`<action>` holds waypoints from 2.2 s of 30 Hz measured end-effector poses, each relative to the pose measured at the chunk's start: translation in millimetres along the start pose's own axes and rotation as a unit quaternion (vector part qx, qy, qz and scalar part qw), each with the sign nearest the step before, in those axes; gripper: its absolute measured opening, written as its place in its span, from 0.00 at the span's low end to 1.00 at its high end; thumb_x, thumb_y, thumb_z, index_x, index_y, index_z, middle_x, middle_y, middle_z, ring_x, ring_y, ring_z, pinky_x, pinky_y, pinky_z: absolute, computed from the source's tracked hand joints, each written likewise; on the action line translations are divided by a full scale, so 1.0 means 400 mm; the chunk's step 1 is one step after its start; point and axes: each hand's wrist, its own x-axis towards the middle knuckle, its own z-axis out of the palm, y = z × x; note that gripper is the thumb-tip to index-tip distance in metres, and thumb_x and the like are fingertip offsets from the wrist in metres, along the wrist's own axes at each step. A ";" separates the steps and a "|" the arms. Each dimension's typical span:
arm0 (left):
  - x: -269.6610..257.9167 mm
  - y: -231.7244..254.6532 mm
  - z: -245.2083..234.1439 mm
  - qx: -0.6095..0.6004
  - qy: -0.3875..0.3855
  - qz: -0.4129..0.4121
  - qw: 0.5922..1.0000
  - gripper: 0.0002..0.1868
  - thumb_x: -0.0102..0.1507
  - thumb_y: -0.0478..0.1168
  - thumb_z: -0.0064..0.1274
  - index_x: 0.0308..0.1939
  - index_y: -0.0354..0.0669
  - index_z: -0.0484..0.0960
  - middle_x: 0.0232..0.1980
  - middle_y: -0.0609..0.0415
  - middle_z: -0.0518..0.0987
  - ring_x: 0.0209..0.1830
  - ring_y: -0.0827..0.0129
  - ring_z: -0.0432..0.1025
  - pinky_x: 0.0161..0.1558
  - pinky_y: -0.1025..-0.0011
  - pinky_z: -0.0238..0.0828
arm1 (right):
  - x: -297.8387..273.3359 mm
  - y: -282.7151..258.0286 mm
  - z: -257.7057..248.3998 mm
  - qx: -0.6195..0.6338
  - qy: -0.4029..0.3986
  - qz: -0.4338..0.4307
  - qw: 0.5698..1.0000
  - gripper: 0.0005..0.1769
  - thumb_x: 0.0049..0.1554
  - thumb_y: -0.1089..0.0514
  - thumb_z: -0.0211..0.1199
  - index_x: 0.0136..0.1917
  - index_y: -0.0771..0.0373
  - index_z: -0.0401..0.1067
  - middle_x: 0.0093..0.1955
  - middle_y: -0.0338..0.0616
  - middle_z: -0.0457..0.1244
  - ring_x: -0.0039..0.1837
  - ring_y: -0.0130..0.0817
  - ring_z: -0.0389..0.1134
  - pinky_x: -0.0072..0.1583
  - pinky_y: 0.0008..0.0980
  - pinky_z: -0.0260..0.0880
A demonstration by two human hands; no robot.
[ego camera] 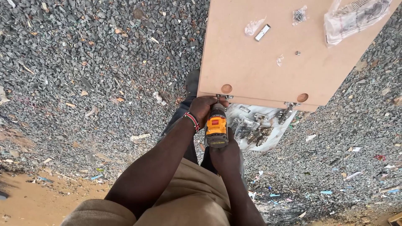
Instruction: The person unpacks metal hinges from plastic packaging and positions them along the edge of a wooden panel resting on a small stand. They then use a cordless drill to drive screws and secure the hinges to the panel, working on one hinge at a time and checking the fit as they go.
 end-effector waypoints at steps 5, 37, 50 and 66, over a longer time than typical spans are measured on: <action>0.025 -0.019 -0.004 -0.005 -0.014 -0.009 1.000 0.16 0.80 0.38 0.51 0.64 0.35 0.90 0.56 0.38 0.95 0.51 0.56 0.92 0.58 0.62 0.90 | 0.037 0.023 0.006 -0.022 -0.003 0.001 1.000 0.42 0.60 0.39 0.67 0.84 0.53 0.70 0.59 0.67 0.78 0.66 0.77 0.79 0.64 0.79 0.81; -0.036 0.012 0.071 0.135 0.060 0.059 0.987 0.23 0.75 0.44 0.60 0.65 0.26 0.91 0.65 0.25 0.90 0.67 0.38 0.87 0.67 0.48 0.86 | 0.056 0.051 -0.039 0.040 0.017 -0.102 0.994 0.34 0.59 0.48 0.69 0.76 0.59 0.79 0.50 0.70 0.78 0.63 0.84 0.77 0.60 0.83 0.78; 0.095 -0.027 -0.053 0.377 0.012 0.152 0.914 0.26 0.80 0.55 0.44 0.49 0.45 0.94 0.41 0.41 0.94 0.41 0.57 0.91 0.44 0.65 0.89 | -0.064 0.231 0.001 -0.017 0.173 -0.312 0.934 0.18 0.63 0.51 0.72 0.63 0.60 0.86 0.48 0.59 0.79 0.56 0.74 0.80 0.49 0.66 0.80; -0.046 0.050 -0.003 0.658 0.126 0.255 0.697 0.30 0.82 0.65 0.43 0.37 0.58 0.90 0.30 0.63 0.92 0.39 0.72 0.91 0.50 0.70 0.86 | 0.145 0.612 0.378 0.216 0.158 -0.417 0.869 0.49 0.45 0.38 0.93 0.78 0.45 0.85 0.72 0.36 0.72 0.82 0.41 0.64 0.83 0.37 0.61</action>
